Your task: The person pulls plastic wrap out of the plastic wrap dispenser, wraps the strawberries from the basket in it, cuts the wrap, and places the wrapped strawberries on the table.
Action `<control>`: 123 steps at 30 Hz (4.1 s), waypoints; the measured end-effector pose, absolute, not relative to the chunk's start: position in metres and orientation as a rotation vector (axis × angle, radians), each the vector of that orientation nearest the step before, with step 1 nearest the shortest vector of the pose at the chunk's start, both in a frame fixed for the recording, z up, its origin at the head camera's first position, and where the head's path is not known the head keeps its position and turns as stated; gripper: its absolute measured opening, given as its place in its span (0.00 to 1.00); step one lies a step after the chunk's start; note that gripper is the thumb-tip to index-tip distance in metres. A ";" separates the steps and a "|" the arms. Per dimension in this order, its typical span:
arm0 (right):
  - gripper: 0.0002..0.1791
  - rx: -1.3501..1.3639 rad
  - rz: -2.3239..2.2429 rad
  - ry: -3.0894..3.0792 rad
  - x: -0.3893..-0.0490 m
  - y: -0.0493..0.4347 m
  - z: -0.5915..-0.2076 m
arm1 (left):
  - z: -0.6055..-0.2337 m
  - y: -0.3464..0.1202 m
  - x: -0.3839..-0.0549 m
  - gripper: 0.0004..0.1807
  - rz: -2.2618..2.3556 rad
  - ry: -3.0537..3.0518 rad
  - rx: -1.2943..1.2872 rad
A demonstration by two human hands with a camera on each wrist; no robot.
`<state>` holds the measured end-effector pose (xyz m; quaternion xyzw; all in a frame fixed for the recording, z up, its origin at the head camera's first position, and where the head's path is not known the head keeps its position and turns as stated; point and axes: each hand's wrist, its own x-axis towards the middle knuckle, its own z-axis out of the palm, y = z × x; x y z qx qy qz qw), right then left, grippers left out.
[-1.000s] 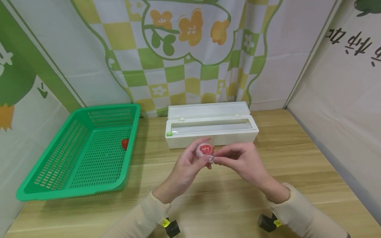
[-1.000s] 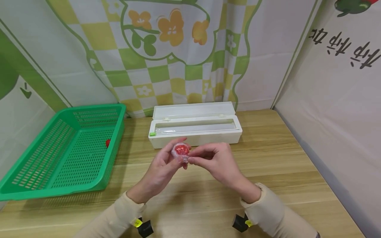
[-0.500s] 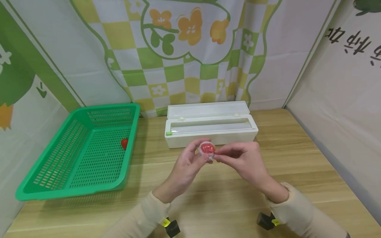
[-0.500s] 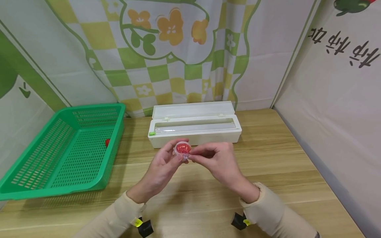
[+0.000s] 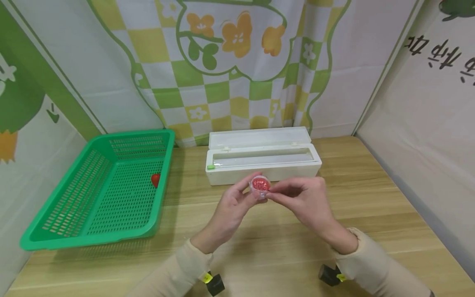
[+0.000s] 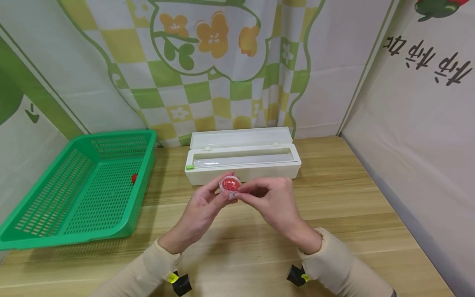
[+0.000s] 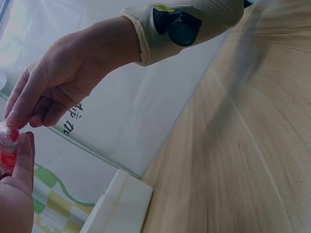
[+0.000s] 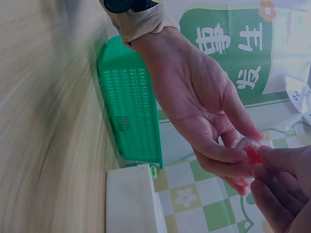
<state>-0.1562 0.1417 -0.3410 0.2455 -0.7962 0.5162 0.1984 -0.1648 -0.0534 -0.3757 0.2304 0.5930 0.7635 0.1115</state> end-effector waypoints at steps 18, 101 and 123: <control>0.14 0.565 1.598 -2.363 -0.161 0.148 -0.338 | -0.372 -0.050 -0.162 0.28 2.205 1.727 0.732; 0.17 0.850 1.796 -2.501 -0.164 0.159 -0.346 | -0.380 -0.056 -0.167 0.19 2.110 2.501 1.358; 0.20 1.212 1.569 -2.084 -0.162 0.155 -0.358 | -0.376 -0.058 -0.166 0.14 2.320 2.286 1.206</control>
